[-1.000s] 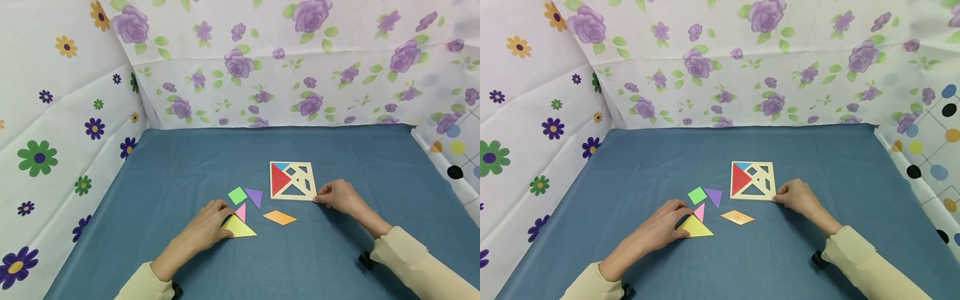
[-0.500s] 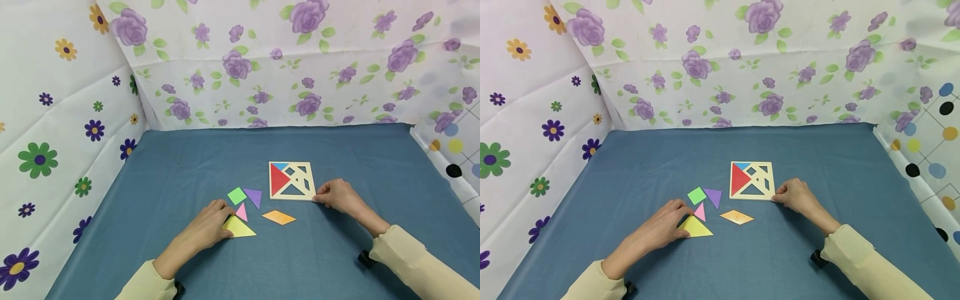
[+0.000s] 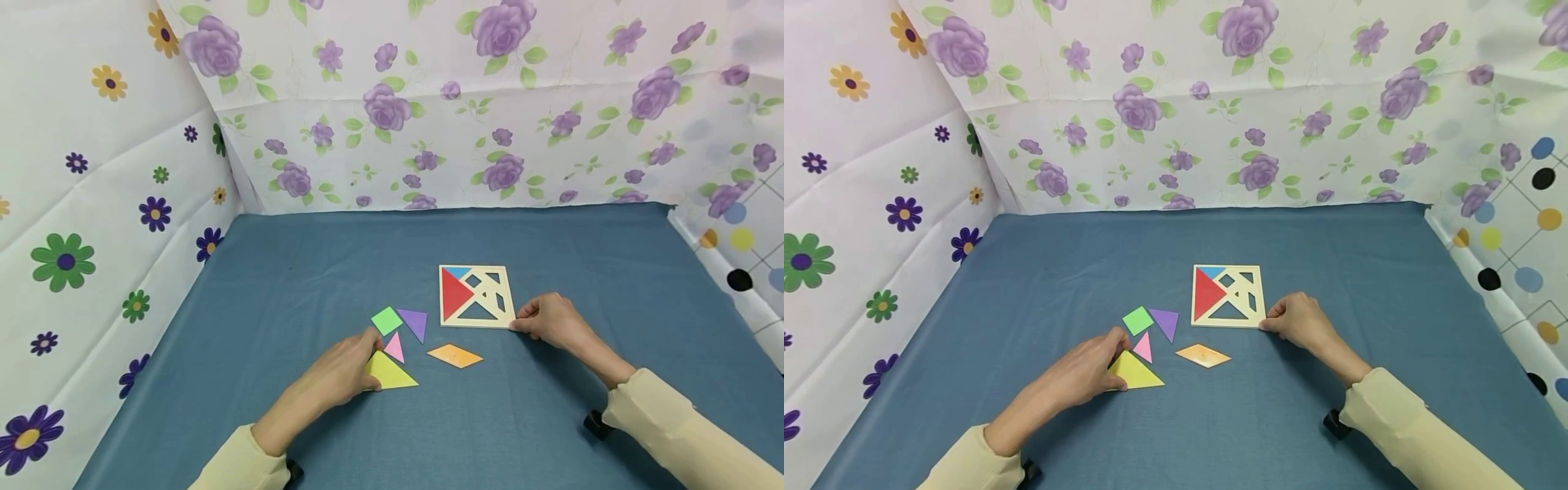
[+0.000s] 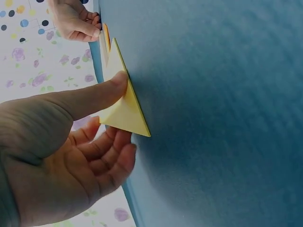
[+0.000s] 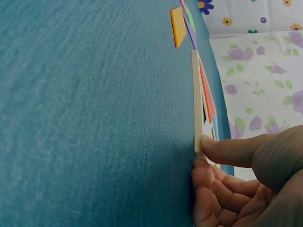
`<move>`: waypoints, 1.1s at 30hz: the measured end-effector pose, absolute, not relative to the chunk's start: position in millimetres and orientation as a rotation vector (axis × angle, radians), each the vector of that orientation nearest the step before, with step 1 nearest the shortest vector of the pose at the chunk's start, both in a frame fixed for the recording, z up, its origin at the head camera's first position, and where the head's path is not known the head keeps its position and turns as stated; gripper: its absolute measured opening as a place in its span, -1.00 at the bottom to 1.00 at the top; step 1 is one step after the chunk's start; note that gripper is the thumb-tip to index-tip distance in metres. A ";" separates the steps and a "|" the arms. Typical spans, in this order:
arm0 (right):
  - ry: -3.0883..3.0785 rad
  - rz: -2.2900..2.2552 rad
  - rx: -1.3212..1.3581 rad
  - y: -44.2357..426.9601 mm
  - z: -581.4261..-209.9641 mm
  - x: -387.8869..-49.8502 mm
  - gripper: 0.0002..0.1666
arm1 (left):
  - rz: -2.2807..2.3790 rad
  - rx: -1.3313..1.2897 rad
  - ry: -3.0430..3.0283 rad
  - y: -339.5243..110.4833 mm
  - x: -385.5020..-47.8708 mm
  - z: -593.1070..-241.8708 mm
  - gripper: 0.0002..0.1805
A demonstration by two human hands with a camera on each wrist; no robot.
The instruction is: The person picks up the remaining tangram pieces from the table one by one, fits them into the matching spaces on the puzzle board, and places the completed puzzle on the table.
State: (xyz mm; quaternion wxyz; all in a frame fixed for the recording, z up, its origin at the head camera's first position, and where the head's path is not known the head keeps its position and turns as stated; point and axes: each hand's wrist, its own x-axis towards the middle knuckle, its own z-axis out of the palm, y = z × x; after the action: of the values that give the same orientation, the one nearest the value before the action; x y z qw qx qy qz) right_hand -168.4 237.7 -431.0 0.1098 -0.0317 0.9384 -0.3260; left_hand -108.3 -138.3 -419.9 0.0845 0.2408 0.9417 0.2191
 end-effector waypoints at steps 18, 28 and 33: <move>2.651 -1.056 -0.064 243.6 -431.4 -169.2 -0.72 | 0.660 0.894 2.823 -145.1 -110.8 -403.3 -0.79; 2.659 -1.053 -0.084 242.9 -432.2 -168.6 -0.72 | 0.810 1.085 2.850 -138.3 -123.4 -376.6 -0.83; 2.660 -1.046 -0.080 243.6 -432.1 -168.6 -0.72 | 0.881 1.068 2.848 -124.4 -136.3 -363.3 -0.84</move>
State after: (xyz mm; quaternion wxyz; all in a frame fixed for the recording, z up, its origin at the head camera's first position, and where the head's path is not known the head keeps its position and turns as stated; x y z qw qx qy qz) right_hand -168.6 243.6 -432.1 0.1404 -0.0276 0.9211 -0.3622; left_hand -136.3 -124.4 -363.3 -0.0126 0.3373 0.8993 0.2781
